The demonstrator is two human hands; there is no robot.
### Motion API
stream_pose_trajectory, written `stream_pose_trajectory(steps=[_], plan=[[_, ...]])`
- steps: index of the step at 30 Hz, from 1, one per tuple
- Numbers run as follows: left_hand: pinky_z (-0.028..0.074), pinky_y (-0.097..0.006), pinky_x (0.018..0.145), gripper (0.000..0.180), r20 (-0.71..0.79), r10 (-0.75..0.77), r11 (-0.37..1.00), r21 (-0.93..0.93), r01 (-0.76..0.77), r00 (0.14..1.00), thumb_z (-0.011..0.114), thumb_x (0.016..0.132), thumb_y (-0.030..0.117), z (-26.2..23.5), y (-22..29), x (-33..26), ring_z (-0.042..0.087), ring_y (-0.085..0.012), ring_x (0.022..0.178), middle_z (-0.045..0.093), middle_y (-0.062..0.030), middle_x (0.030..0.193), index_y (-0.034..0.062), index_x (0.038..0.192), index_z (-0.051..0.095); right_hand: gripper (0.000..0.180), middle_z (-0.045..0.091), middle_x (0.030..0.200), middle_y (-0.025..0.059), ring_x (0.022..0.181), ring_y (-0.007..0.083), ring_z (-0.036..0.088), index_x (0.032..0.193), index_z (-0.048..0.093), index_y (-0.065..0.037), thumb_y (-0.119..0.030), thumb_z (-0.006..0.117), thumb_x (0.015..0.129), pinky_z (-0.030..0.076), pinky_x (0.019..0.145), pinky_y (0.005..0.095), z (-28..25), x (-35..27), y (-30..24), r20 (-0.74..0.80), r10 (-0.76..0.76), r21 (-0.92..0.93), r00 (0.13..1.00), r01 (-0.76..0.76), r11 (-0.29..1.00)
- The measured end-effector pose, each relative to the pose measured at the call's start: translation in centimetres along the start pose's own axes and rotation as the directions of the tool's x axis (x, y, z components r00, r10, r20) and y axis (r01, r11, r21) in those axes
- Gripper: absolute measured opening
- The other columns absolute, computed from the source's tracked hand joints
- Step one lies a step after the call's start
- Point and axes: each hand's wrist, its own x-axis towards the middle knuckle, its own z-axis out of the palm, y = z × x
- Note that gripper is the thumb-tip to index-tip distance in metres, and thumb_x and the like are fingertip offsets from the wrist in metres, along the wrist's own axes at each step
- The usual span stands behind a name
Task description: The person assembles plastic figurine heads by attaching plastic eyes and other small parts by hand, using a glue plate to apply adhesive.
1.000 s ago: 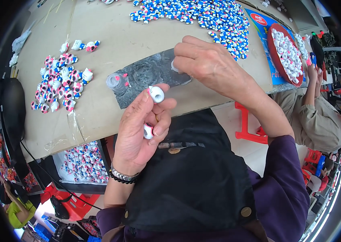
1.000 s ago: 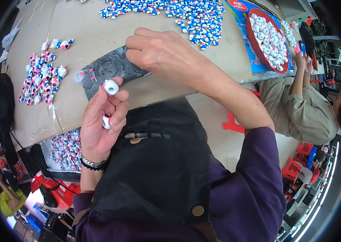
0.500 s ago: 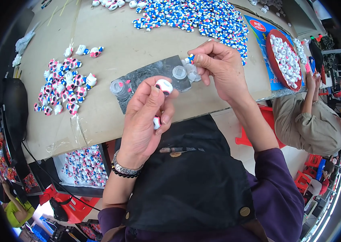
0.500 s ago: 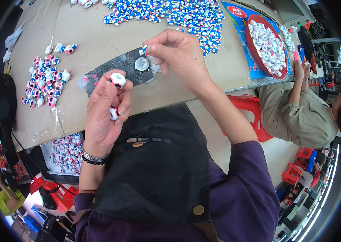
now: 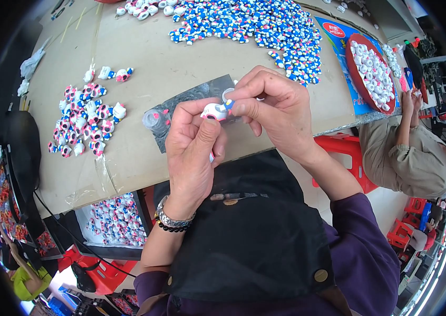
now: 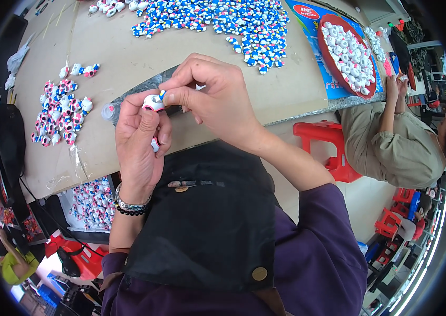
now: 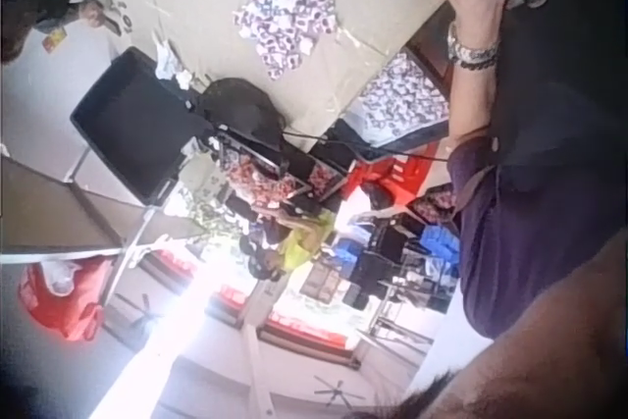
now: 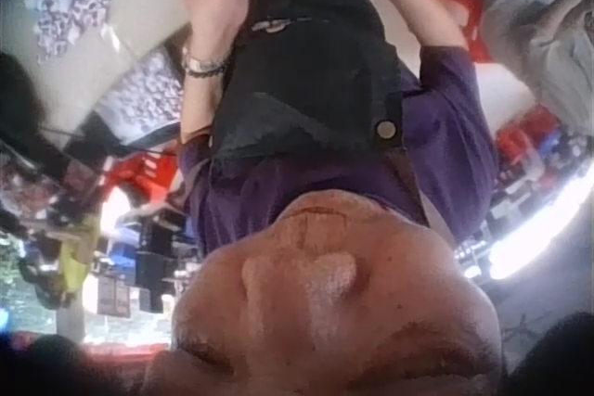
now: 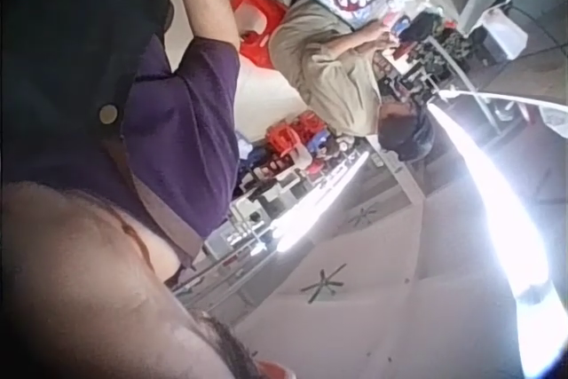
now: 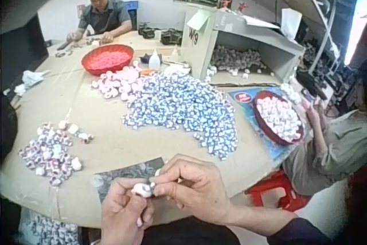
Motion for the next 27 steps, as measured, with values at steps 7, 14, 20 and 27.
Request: stream_pose_trajectory(steps=[7, 14, 20, 27], plan=[[0.045, -0.019, 0.061, 0.025, 0.106, 0.270, 0.813, 0.508, -0.285, 0.957, 0.062, 0.095, 0.017, -1.3, 0.5, 0.1, 0.055, -0.0049, 0.070, 0.062, -0.0027, 0.086, -0.0021, 0.110, 0.055, 0.005, 0.059, 0.085, 0.0073, 0.058, 0.0061, 0.053, 0.086, 0.067, 0.004, 0.004, 0.070, 0.081, 0.040, 0.044, 0.0190, -0.3, -0.2, -0.2, 0.098, -0.157, -0.164, 0.983, 0.172, 0.971], [0.049, -0.021, 0.064, 0.019, 0.231, 0.297, 0.688, 0.621, -0.376, 0.926, 0.063, 0.093, 0.009, -1.2, 1.8, 0.0, 0.060, -0.0064, 0.073, 0.065, -0.0054, 0.082, -0.0051, 0.103, 0.057, 0.010, 0.058, 0.076, 0.0063, 0.064, 0.0110, 0.054, 0.081, 0.065, 0.002, 0.000, 0.075, 0.078, 0.041, 0.051, 0.0241, -0.1, -0.5, -0.2, 0.152, -0.258, -0.195, 0.954, 0.284, 0.939], [0.049, -0.021, 0.063, 0.020, 0.203, 0.318, 0.660, 0.654, -0.370, 0.926, 0.064, 0.092, 0.009, -0.7, 4.0, 0.9, 0.059, -0.0059, 0.072, 0.064, -0.0037, 0.082, -0.0048, 0.106, 0.057, 0.013, 0.059, 0.076, 0.0060, 0.066, 0.0139, 0.057, 0.085, 0.067, 0.000, -0.003, 0.076, 0.075, 0.043, 0.055, 0.0253, 0.0, 1.8, -1.5, 0.193, -0.367, -0.284, 0.910, 0.410, 0.867], [0.046, -0.024, 0.060, 0.015, 0.049, 0.345, 0.316, 0.934, -0.165, 0.937, 0.062, 0.091, 0.008, -5.8, 8.2, 3.9, 0.057, -0.0088, 0.067, 0.067, -0.0060, 0.084, -0.0010, 0.102, 0.061, 0.017, 0.065, 0.084, 0.0098, 0.073, 0.0240, 0.063, 0.097, 0.071, -0.006, -0.012, 0.070, 0.081, 0.049, 0.062, 0.0353, -1.5, 11.0, 2.8, 0.216, -0.346, -0.528, 0.913, 0.407, 0.745]])
